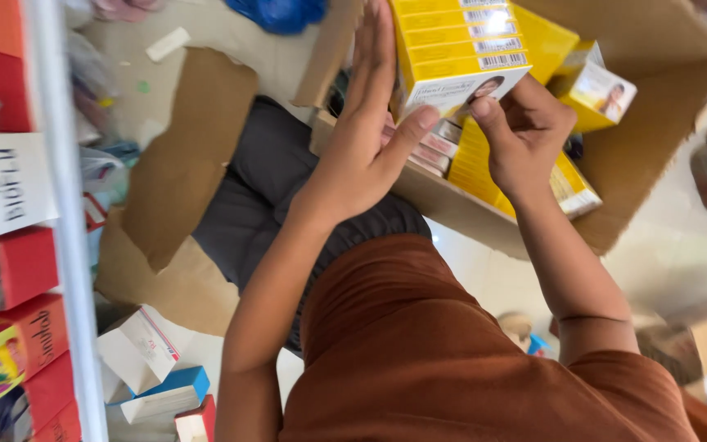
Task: Taking boxes of medicine out of a shipping carton and organizing them on shelves.
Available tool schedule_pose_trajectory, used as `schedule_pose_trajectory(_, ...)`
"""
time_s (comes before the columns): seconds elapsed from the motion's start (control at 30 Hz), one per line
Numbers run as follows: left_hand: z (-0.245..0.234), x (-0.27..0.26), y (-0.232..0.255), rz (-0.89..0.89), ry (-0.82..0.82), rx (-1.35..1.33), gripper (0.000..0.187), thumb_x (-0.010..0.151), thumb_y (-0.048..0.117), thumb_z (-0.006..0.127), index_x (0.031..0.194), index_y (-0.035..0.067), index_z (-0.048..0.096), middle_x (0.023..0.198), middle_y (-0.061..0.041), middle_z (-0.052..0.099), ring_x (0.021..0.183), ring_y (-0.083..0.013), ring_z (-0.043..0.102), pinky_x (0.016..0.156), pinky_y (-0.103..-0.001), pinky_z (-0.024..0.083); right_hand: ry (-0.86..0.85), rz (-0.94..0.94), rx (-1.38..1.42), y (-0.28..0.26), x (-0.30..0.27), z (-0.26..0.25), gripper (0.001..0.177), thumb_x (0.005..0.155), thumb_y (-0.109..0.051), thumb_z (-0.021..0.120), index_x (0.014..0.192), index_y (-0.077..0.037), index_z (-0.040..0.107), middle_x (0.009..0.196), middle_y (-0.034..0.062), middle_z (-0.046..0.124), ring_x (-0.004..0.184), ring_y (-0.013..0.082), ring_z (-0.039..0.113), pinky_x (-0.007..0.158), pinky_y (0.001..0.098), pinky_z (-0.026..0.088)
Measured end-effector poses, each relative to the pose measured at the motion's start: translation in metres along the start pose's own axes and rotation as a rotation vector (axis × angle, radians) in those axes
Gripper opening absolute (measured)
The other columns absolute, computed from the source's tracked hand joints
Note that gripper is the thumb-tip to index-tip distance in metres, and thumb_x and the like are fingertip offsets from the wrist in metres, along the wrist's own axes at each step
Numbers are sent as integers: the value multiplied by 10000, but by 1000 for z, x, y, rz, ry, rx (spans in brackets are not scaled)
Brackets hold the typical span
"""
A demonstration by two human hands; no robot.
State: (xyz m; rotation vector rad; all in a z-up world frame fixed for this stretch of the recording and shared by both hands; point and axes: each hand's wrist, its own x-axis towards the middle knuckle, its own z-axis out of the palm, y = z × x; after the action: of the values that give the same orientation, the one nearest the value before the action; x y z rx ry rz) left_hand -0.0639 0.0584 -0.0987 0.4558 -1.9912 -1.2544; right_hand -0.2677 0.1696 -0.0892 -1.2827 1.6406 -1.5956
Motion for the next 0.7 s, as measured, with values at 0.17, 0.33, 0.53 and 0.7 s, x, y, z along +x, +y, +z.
schedule_pose_trajectory(0.17,-46,0,38,16,117,192,742,1256,235,579,1689,129,-13,1715,-86,-27,1616,-249,-15,1357,-360,121,-93,-82,108,-21,28,30,298,1118,-209,752,1161,79,685,1047,26,708,893,62,620,827,194,517)
schedule_pose_trajectory(0.33,-88,-10,82,70,233,342,718,1225,204,569,1669,142,9,1711,-60,-36,1619,-245,5,1366,-342,161,-194,-246,172,-57,57,63,356,1123,-247,773,1108,97,687,1015,43,709,886,71,625,839,204,526)
schedule_pose_trajectory(0.53,-140,-22,145,153,417,560,714,1181,240,552,1650,197,15,1709,-4,-50,1619,-205,-5,1376,-314,215,-301,-539,227,-145,92,120,472,1102,-373,750,1187,87,689,1102,48,712,935,81,641,887,221,527)
schedule_pose_trajectory(0.7,-196,-17,225,264,517,809,453,1148,244,612,1486,137,330,1390,-54,325,1222,-254,323,1074,-352,372,-319,-763,308,-186,132,158,479,1174,-374,742,1237,97,683,1159,68,719,996,132,629,926,239,506)
